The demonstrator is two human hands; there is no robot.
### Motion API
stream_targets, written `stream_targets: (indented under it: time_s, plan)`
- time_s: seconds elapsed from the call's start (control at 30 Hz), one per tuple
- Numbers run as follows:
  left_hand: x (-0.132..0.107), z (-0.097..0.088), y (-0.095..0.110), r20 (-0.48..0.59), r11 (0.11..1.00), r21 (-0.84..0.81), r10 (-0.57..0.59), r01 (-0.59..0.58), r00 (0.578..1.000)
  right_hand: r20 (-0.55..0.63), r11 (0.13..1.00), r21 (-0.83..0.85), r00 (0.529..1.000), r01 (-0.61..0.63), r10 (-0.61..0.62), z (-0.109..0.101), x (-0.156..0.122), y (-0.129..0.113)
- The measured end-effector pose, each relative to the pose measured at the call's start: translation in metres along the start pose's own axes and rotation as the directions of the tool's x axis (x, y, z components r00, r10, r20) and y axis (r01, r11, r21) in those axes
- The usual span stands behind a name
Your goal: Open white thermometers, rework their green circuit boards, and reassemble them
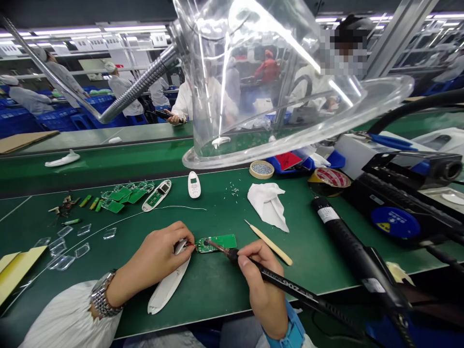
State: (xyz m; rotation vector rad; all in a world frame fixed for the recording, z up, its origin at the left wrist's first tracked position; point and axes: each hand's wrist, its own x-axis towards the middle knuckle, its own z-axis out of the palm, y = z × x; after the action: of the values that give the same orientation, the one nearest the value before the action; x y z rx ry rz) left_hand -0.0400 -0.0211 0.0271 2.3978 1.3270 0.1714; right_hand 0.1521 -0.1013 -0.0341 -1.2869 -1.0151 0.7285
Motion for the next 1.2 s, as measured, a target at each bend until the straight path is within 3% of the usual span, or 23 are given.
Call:
stream_targets:
  time_s: [0.13, 0.3, 0.53, 0.77, 0.87, 1.03, 1.2]
  plan:
    - [0.001, 0.0, 0.001, -0.004, 1.0, -0.001, -0.001, 0.001, 1.0, 0.046, 0.995, -0.036, 0.994, -0.093, 0.094, 0.007, -0.002, -0.013]
    - [0.002, 0.002, -0.001, -0.013, 1.0, -0.003, 0.012, -0.012, 1.0, 0.087, 0.992, -0.064, 0.989, -0.112, 0.117, 0.013, -0.004, -0.025]
    - [0.002, 0.003, -0.002, -0.025, 1.0, -0.009, 0.013, -0.013, 1.0, 0.146, 0.992, -0.085, 0.983, -0.097, 0.109, 0.011, -0.002, -0.02]
    - [0.002, 0.004, -0.003, -0.029, 1.0, -0.008, 0.019, -0.019, 0.999, 0.219, 0.995, -0.098, 0.976, 0.01, 0.012, 0.009, 0.0, -0.009]
    - [0.001, 0.004, -0.002, -0.027, 1.0, -0.01, 0.015, -0.015, 1.0, 0.184, 0.995, -0.1, 0.983, 0.025, -0.006, 0.007, -0.002, -0.007]
    - [0.002, 0.003, -0.002, -0.026, 1.0, -0.003, 0.013, -0.013, 1.0, -0.02, 0.994, -0.029, 0.995, 0.102, -0.102, 0.002, -0.002, -0.002]
    - [0.002, 0.003, -0.003, -0.035, 1.0, 0.001, 0.025, -0.025, 0.999, -0.056, 0.99, -0.096, 0.992, 0.104, -0.11, 0.006, 0.0, -0.005]
